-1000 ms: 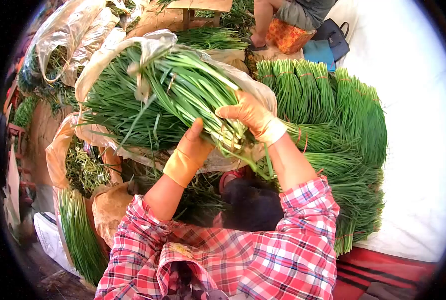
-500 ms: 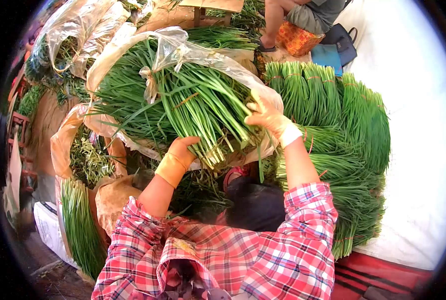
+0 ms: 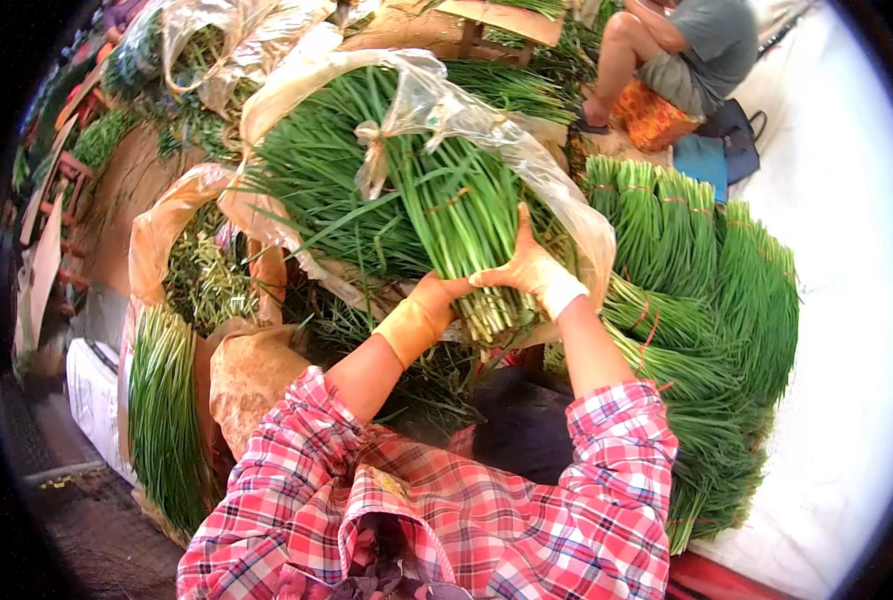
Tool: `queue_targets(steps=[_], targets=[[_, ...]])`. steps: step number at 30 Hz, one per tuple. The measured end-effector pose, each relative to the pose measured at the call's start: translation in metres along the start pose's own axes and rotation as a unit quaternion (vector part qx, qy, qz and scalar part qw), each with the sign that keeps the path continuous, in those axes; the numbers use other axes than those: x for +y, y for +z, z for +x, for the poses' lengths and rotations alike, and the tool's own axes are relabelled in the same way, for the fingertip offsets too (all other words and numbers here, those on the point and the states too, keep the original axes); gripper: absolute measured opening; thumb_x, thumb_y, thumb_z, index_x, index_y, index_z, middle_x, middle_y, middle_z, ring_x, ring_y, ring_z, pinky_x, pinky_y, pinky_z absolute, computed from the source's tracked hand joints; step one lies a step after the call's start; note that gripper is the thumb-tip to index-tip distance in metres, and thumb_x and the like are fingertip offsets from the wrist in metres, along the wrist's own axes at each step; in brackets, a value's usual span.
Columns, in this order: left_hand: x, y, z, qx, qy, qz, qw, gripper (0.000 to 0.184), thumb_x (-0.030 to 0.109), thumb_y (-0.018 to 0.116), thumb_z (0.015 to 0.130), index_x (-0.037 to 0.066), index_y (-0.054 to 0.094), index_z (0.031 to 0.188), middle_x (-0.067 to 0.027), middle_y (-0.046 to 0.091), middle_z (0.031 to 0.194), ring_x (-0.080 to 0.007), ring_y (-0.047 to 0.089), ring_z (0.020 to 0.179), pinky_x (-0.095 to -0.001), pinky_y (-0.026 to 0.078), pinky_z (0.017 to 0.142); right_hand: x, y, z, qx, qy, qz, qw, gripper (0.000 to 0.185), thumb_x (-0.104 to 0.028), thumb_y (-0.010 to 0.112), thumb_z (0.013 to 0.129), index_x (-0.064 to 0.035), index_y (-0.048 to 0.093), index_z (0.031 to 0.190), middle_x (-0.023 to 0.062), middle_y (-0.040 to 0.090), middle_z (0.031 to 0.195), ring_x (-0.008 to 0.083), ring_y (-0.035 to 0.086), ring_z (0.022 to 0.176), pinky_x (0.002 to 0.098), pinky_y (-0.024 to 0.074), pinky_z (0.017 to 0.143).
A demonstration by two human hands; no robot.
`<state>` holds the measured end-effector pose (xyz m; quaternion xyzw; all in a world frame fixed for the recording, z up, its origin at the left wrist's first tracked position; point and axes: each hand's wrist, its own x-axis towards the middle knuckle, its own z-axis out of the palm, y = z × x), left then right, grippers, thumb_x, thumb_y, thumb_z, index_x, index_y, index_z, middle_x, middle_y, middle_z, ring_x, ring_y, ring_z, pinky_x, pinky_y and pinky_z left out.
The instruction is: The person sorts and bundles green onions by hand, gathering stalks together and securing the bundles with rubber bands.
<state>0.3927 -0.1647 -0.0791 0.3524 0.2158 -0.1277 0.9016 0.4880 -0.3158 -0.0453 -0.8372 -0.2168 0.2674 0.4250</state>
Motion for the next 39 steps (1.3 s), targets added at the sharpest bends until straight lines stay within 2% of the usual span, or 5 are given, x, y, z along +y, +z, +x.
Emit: queue_targets(steps=[7, 13, 21, 35, 39], targets=[[-0.008, 0.004, 0.000, -0.037, 0.075, 0.027, 0.996, 0.050, -0.011, 0.065, 0.063, 0.000, 0.054, 0.111, -0.0100, 0.061, 0.102, -0.0243, 0.058, 0.095, -0.0368, 0.046, 0.083, -0.031, 0.003, 0.000, 0.018, 0.044, 0.106, 0.993, 0.124, -0.023, 0.087, 0.050, 0.0024, 0.008, 0.141, 0.0169, 0.046, 0.130, 0.0263, 0.046, 0.117, 0.0317, 0.0336, 0.101], [0.003, 0.009, -0.010, 0.042, -0.015, -0.098, 0.994, 0.044, -0.013, 0.054, 0.069, -0.003, 0.050, 0.112, -0.0159, 0.060, 0.098, -0.0309, 0.061, 0.085, -0.0449, 0.053, 0.075, -0.074, -0.048, 0.006, 0.045, 0.099, -0.411, 0.905, 0.095, -0.016, 0.069, 0.061, -0.0009, 0.018, 0.140, 0.0261, 0.060, 0.099, 0.0368, 0.060, 0.085, 0.0367, 0.0484, 0.079], [-0.003, 0.025, -0.002, -0.097, 0.055, -0.128, 0.985, 0.045, 0.009, 0.070, 0.076, 0.002, 0.051, 0.116, -0.0107, 0.061, 0.105, -0.0240, 0.060, 0.093, -0.0391, 0.051, 0.082, -0.073, -0.013, -0.018, 0.019, -0.001, 0.098, 0.995, 0.083, -0.005, 0.073, 0.060, 0.0017, 0.034, 0.133, 0.0077, 0.056, 0.111, 0.0156, 0.052, 0.096, 0.0266, 0.0417, 0.087], [-0.055, 0.020, 0.108, 0.048, -0.083, 0.025, 0.995, 0.025, 0.019, 0.064, 0.079, -0.001, 0.060, 0.093, -0.0128, 0.064, 0.088, -0.0273, 0.062, 0.066, -0.0359, 0.050, 0.056, -0.192, -0.021, -0.078, -0.006, 0.048, 0.075, 0.996, 0.064, -0.005, 0.067, 0.066, -0.0013, 0.044, 0.125, 0.0044, 0.059, 0.100, 0.0139, 0.053, 0.088, 0.0274, 0.0458, 0.080], [-0.027, 0.016, 0.087, 0.122, -0.155, 0.211, 0.957, 0.029, 0.018, 0.068, 0.073, -0.004, 0.058, 0.088, -0.0186, 0.063, 0.079, -0.0306, 0.061, 0.063, -0.0383, 0.047, 0.052, -0.246, -0.065, -0.135, 0.194, 0.009, 0.101, 0.976, 0.059, -0.013, 0.066, 0.069, 0.0028, 0.043, 0.121, 0.0115, 0.054, 0.092, 0.0111, 0.055, 0.060, 0.0232, 0.0485, 0.050]])
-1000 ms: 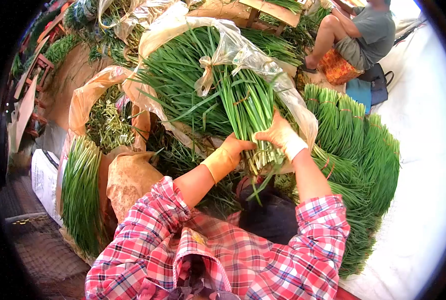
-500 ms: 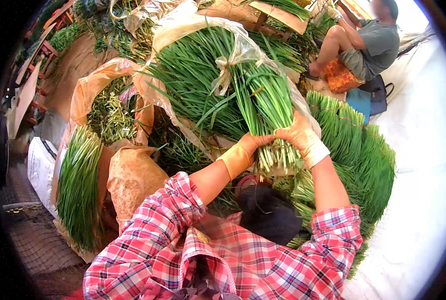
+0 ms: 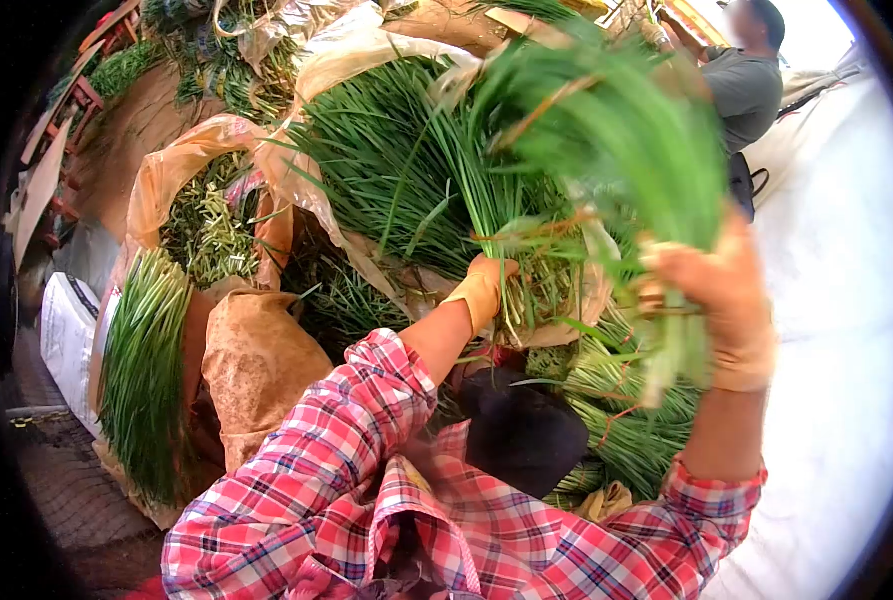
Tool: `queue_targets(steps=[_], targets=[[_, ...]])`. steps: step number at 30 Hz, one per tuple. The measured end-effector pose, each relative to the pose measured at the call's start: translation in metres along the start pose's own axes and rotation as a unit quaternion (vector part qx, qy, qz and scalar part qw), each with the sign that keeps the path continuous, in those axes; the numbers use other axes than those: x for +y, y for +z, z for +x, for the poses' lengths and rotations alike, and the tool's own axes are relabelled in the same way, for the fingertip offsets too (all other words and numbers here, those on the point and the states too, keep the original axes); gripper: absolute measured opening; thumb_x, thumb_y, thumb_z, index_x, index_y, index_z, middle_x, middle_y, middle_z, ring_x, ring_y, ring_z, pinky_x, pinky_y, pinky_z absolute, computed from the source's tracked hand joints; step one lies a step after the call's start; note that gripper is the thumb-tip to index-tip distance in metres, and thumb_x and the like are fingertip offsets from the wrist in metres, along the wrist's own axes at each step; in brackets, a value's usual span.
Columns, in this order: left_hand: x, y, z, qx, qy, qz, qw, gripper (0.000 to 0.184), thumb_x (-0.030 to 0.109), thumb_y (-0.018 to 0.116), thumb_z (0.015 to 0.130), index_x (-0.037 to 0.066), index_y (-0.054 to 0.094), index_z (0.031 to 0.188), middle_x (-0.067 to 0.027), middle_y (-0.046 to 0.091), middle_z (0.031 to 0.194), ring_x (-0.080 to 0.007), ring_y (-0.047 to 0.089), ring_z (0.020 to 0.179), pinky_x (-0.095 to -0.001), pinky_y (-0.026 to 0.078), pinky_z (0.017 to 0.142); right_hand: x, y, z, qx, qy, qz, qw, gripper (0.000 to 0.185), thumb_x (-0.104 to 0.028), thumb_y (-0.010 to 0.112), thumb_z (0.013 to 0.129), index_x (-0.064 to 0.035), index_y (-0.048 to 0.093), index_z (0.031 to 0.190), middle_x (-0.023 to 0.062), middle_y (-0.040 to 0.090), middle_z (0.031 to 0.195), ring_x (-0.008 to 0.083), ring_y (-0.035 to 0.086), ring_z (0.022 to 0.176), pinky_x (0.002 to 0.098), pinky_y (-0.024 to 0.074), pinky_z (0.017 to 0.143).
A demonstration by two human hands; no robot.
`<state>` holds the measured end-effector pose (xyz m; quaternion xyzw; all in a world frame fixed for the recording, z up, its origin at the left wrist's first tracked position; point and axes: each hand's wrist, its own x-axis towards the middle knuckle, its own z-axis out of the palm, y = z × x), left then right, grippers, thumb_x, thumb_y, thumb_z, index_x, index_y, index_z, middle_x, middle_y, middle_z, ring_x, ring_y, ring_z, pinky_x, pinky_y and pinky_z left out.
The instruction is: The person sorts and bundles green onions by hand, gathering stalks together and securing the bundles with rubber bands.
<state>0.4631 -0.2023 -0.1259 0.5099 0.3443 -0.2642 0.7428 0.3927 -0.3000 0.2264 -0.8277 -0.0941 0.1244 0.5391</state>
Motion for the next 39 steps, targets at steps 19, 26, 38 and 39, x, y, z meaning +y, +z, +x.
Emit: queue_targets(steps=[19, 26, 38, 39], targets=[[-0.066, -0.202, -0.227, -0.214, 0.298, -0.239, 0.899, 0.067, 0.035, 0.062, 0.082, -0.005, 0.037, 0.130, -0.0190, 0.049, 0.126, -0.0316, 0.050, 0.116, -0.0421, 0.043, 0.095, 0.186, 0.150, -0.007, -0.219, 0.147, 0.345, 0.901, 0.033, -0.018, 0.069, 0.071, 0.0027, 0.058, 0.095, 0.0057, 0.059, 0.074, 0.0125, 0.054, 0.056, 0.0250, 0.0465, 0.052], [-0.088, -0.162, -0.229, -0.468, 0.324, -0.221, 0.792, 0.088, 0.049, 0.068, 0.073, 0.000, 0.031, 0.136, -0.0171, 0.038, 0.137, -0.0289, 0.042, 0.123, -0.0438, 0.035, 0.101, 0.134, 0.151, -0.068, -0.293, 0.127, 0.502, 0.804, 0.045, -0.019, 0.068, 0.068, 0.0070, 0.052, 0.100, 0.0053, 0.053, 0.066, 0.0101, 0.044, 0.042, 0.0238, 0.0369, 0.037], [0.009, -0.230, -0.301, -0.284, 0.529, -0.316, 0.735, 0.077, 0.039, 0.073, 0.071, 0.013, 0.036, 0.133, -0.0180, 0.047, 0.126, -0.0344, 0.055, 0.106, -0.0489, 0.049, 0.087, 0.181, 0.196, -0.073, -0.555, 0.301, 0.409, 0.658, 0.051, -0.019, 0.068, 0.073, -0.0001, 0.049, 0.116, 0.0137, 0.060, 0.085, 0.0154, 0.057, 0.055, 0.0240, 0.0465, 0.042], [0.013, -0.241, -0.298, -0.244, 0.506, -0.313, 0.766, 0.068, 0.030, 0.071, 0.074, 0.010, 0.039, 0.130, -0.0168, 0.052, 0.118, -0.0324, 0.058, 0.100, -0.0477, 0.051, 0.083, 0.180, 0.202, -0.061, -0.530, 0.218, 0.270, 0.774, 0.055, -0.023, 0.071, 0.071, -0.0009, 0.051, 0.117, 0.0113, 0.061, 0.089, 0.0155, 0.057, 0.065, 0.0272, 0.0501, 0.058]])
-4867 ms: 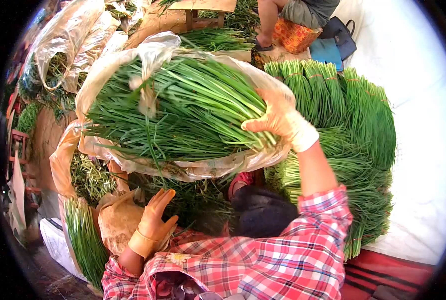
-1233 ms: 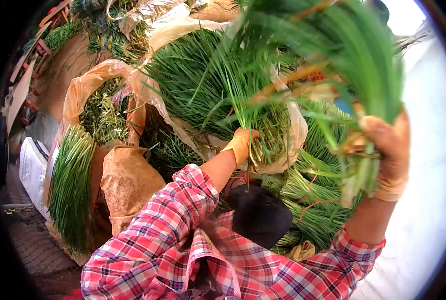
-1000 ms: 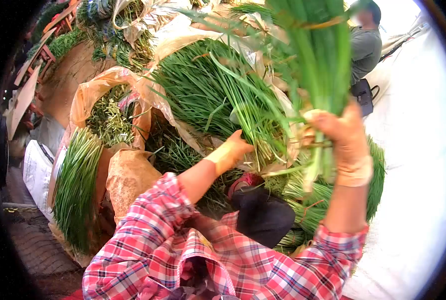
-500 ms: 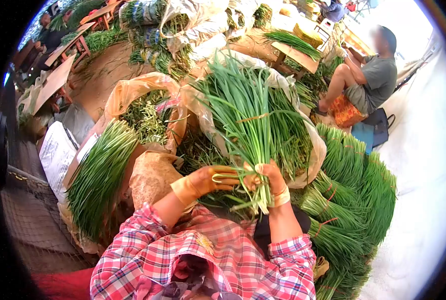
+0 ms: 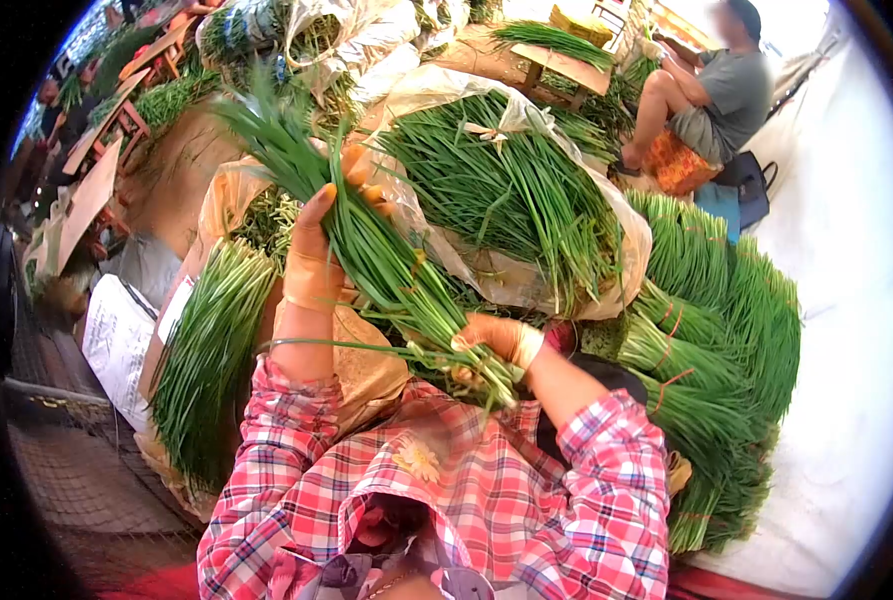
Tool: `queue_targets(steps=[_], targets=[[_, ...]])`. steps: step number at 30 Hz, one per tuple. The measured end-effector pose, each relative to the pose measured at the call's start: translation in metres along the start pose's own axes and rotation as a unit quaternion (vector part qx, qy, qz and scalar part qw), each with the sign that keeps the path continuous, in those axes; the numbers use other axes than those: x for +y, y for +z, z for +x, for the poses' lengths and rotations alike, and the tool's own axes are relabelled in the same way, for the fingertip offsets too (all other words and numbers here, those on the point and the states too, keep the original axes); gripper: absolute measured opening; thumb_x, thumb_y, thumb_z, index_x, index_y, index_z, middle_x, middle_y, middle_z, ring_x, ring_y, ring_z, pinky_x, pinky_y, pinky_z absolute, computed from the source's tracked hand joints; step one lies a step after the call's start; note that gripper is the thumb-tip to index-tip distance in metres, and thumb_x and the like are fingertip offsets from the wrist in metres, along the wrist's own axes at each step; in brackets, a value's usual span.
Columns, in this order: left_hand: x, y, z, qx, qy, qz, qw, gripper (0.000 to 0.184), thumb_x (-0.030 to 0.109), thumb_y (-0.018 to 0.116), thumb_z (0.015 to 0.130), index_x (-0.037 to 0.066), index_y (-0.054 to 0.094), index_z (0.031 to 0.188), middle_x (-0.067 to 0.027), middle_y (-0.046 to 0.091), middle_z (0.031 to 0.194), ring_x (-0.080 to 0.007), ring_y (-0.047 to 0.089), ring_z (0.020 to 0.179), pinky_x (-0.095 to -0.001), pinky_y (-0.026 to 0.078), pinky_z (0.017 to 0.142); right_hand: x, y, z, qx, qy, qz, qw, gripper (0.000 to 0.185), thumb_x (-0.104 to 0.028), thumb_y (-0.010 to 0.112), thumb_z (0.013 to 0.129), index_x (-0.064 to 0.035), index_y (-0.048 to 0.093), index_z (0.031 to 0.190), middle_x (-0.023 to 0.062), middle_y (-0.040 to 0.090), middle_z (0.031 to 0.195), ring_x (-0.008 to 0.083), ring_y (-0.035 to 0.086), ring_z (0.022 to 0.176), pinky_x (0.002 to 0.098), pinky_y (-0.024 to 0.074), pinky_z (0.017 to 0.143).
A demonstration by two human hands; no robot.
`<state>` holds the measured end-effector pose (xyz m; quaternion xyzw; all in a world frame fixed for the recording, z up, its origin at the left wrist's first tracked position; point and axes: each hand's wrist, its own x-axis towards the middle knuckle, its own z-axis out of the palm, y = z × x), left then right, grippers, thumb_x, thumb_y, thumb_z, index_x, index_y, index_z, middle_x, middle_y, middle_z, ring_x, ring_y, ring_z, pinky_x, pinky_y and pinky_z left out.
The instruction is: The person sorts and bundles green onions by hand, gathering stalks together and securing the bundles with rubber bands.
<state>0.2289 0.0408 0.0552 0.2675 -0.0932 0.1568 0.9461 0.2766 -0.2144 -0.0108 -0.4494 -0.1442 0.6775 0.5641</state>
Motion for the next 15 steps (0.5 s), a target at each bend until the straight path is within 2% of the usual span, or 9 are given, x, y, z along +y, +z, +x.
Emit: queue_targets(steps=[2, 4, 5, 8, 10, 11, 13, 14, 15], targets=[[0.019, -0.005, -0.001, 0.105, -0.023, 0.035, 0.994, 0.043, 0.011, 0.064, 0.078, 0.004, 0.049, 0.117, -0.0123, 0.060, 0.091, -0.0265, 0.062, 0.081, -0.0436, 0.054, 0.071, -0.028, -0.012, 0.001, 0.080, -0.007, -0.281, 0.956, 0.070, -0.036, 0.073, 0.070, -0.0029, 0.047, 0.126, 0.0081, 0.061, 0.097, 0.0178, 0.054, 0.091, 0.0316, 0.0429, 0.083], [0.034, 0.007, 0.002, 0.140, 0.030, 0.067, 0.987, 0.036, 0.008, 0.063, 0.078, 0.003, 0.052, 0.112, -0.0123, 0.060, 0.088, -0.0263, 0.061, 0.077, -0.0427, 0.054, 0.068, -0.051, -0.003, -0.010, 0.179, -0.173, -0.231, 0.941, 0.101, -0.041, 0.081, 0.061, -0.0060, 0.028, 0.139, 0.0131, 0.057, 0.111, 0.0219, 0.053, 0.104, 0.0370, 0.0394, 0.095], [0.040, 0.009, 0.003, 0.178, 0.089, 0.092, 0.976, 0.029, 0.006, 0.062, 0.079, 0.003, 0.055, 0.106, -0.0122, 0.059, 0.086, -0.0261, 0.061, 0.074, -0.0419, 0.054, 0.065, -0.050, -0.016, -0.012, 0.193, -0.236, -0.258, 0.917, 0.119, -0.041, 0.084, 0.056, -0.0089, 0.011, 0.144, 0.0185, 0.040, 0.133, 0.0265, 0.042, 0.122, 0.0412, 0.0308, 0.104], [0.044, 0.000, 0.006, 0.259, 0.055, 0.098, 0.959, 0.024, 0.004, 0.060, 0.080, 0.002, 0.056, 0.103, -0.0128, 0.060, 0.088, -0.0268, 0.061, 0.075, -0.0423, 0.054, 0.064, -0.054, 0.033, -0.004, 0.241, -0.383, -0.466, 0.760, 0.130, -0.037, 0.086, 0.050, -0.0125, 0.001, 0.145, 0.0199, 0.023, 0.144, 0.0292, 0.023, 0.134, 0.0396, 0.0233, 0.108], [0.035, 0.004, 0.008, 0.294, 0.054, 0.111, 0.948, 0.023, 0.005, 0.059, 0.080, 0.001, 0.057, 0.102, -0.0137, 0.061, 0.094, -0.0267, 0.061, 0.078, -0.0419, 0.054, 0.067, -0.052, 0.054, 0.019, 0.296, -0.390, -0.574, 0.656, 0.134, -0.034, 0.088, 0.044, -0.0085, 0.002, 0.144, 0.0195, 0.020, 0.145, 0.0296, 0.016, 0.136, 0.0365, 0.0178, 0.111], [0.030, 0.002, 0.006, 0.289, 0.051, 0.115, 0.949, 0.023, 0.005, 0.059, 0.080, 0.001, 0.057, 0.102, -0.0137, 0.061, 0.094, -0.0267, 0.061, 0.078, -0.0419, 0.054, 0.067, -0.056, 0.064, 0.028, 0.334, -0.384, -0.587, 0.630, 0.123, -0.027, 0.087, 0.048, -0.0078, 0.012, 0.144, 0.0185, 0.028, 0.143, 0.0282, 0.029, 0.131, 0.0349, 0.0255, 0.108], [0.026, -0.002, 0.000, 0.215, 0.076, 0.247, 0.942, 0.031, 0.006, 0.061, 0.079, 0.001, 0.056, 0.109, -0.0138, 0.061, 0.098, -0.0268, 0.061, 0.083, -0.0412, 0.054, 0.072, -0.053, 0.062, 0.043, 0.327, -0.411, -0.464, 0.714, 0.089, -0.018, 0.081, 0.062, -0.0046, 0.034, 0.136, 0.0177, 0.043, 0.132, 0.0255, 0.045, 0.119, 0.0341, 0.0361, 0.100], [0.027, 0.002, -0.002, 0.188, 0.081, 0.297, 0.933, 0.036, 0.006, 0.062, 0.078, 0.001, 0.055, 0.113, -0.0138, 0.061, 0.100, -0.0271, 0.061, 0.085, -0.0410, 0.053, 0.074, -0.053, 0.057, 0.045, 0.330, -0.416, -0.461, 0.711, 0.089, -0.018, 0.081, 0.062, -0.0046, 0.034, 0.136, 0.0177, 0.043, 0.132, 0.0255, 0.045, 0.119, 0.0341, 0.0361, 0.100], [0.028, 0.006, -0.005, 0.161, 0.090, 0.345, 0.920, 0.041, 0.007, 0.062, 0.077, 0.002, 0.054, 0.117, -0.0138, 0.061, 0.102, -0.0273, 0.061, 0.088, -0.0408, 0.053, 0.075, -0.052, 0.053, 0.046, 0.283, -0.455, -0.400, 0.743, 0.070, -0.015, 0.076, 0.069, -0.0031, 0.043, 0.129, 0.0149, 0.051, 0.124, 0.0224, 0.050, 0.112, 0.0318, 0.0394, 0.096]])
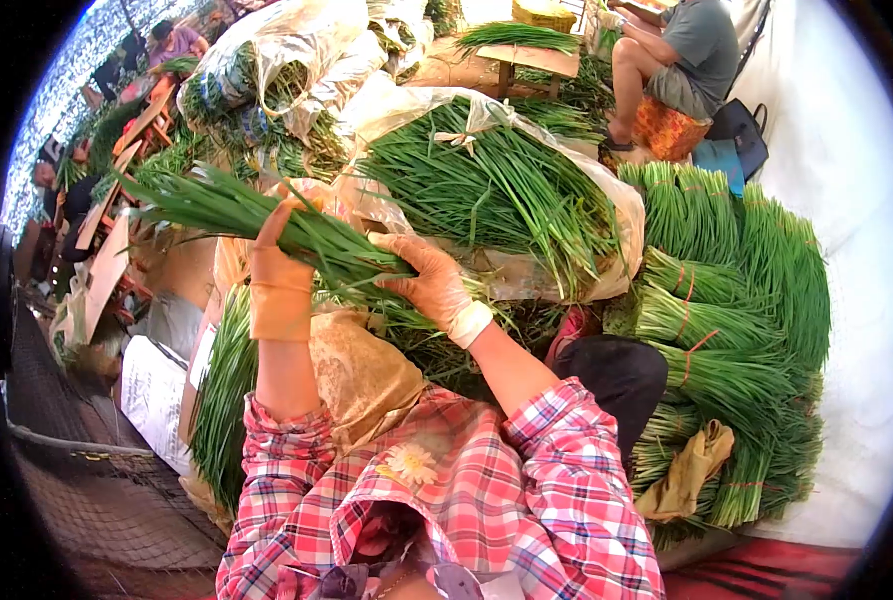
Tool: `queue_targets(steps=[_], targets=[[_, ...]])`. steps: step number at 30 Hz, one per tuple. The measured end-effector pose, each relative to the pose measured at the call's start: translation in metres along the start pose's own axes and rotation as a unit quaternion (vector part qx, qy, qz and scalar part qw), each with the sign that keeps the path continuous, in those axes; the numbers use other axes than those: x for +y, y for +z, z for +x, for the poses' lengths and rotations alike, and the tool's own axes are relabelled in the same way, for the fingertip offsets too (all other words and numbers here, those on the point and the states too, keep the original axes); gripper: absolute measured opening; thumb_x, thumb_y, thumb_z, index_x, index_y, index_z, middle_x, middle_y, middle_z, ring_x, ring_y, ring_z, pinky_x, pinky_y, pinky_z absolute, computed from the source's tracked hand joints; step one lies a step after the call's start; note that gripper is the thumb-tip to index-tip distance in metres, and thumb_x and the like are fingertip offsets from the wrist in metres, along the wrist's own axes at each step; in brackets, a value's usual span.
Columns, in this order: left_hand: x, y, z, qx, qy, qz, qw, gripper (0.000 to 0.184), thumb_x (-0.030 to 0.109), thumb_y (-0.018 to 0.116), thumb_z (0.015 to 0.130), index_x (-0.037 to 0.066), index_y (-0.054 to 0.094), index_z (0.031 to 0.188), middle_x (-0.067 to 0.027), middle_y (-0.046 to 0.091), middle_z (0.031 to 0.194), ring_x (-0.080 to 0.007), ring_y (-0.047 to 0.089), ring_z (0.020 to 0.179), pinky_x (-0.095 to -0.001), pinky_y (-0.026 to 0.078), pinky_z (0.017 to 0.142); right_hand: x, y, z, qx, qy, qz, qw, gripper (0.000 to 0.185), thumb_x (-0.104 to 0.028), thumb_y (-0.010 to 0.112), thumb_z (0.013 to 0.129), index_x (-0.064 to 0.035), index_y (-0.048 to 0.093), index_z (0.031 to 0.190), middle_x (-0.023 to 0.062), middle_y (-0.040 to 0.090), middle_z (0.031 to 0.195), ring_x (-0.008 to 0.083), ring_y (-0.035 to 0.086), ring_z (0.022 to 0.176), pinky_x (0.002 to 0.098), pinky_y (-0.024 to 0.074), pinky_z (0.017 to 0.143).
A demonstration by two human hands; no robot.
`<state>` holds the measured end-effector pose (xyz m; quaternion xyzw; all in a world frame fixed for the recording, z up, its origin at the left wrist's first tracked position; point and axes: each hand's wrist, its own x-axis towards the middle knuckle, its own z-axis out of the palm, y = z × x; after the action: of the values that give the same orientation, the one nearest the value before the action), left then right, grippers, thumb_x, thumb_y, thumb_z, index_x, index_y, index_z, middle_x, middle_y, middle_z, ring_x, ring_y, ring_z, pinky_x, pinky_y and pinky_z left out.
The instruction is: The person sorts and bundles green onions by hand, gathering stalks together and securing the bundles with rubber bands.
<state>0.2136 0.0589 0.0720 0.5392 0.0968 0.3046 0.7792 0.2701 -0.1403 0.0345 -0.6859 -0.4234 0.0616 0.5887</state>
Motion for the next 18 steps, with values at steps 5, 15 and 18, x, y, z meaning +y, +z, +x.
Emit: queue_targets(steps=[5, 15, 18], targets=[[0.019, 0.007, -0.011, -0.027, -0.106, -0.171, 0.979, 0.034, 0.014, 0.064, 0.078, 0.004, 0.056, 0.110, -0.0172, 0.061, 0.096, -0.0305, 0.060, 0.090, -0.0457, 0.051, 0.078, -0.005, -0.008, -0.010, -0.025, 0.133, 0.270, 0.953, 0.032, -0.013, 0.065, 0.084, -0.0014, 0.059, 0.113, 0.0023, 0.062, 0.103, 0.0089, 0.053, 0.092, 0.0233, 0.0426, 0.086], [0.025, -0.029, -0.007, 0.020, -0.021, -0.211, 0.977, 0.011, 0.019, 0.060, 0.083, 0.008, 0.056, 0.084, -0.0020, 0.058, 0.075, -0.0196, 0.058, 0.072, -0.0498, 0.048, 0.080, 0.026, -0.028, -0.014, 0.268, 0.202, 0.479, 0.811, 0.027, -0.023, 0.047, 0.094, -0.0006, 0.055, 0.108, -0.0026, 0.041, 0.059, 0.0108, 0.040, 0.048, 0.0269, 0.0393, 0.049], [0.051, -0.067, 0.001, 0.012, -0.003, -0.272, 0.962, 0.012, 0.017, 0.056, 0.085, 0.009, 0.057, 0.076, -0.0018, 0.058, 0.071, -0.0196, 0.056, 0.068, -0.0464, 0.045, 0.086, 0.074, -0.053, -0.036, 0.309, 0.255, 0.426, 0.811, 0.030, -0.026, 0.045, 0.095, -0.0005, 0.056, 0.106, -0.0053, 0.037, 0.055, 0.0068, 0.030, 0.044, 0.0223, 0.0302, 0.044]])
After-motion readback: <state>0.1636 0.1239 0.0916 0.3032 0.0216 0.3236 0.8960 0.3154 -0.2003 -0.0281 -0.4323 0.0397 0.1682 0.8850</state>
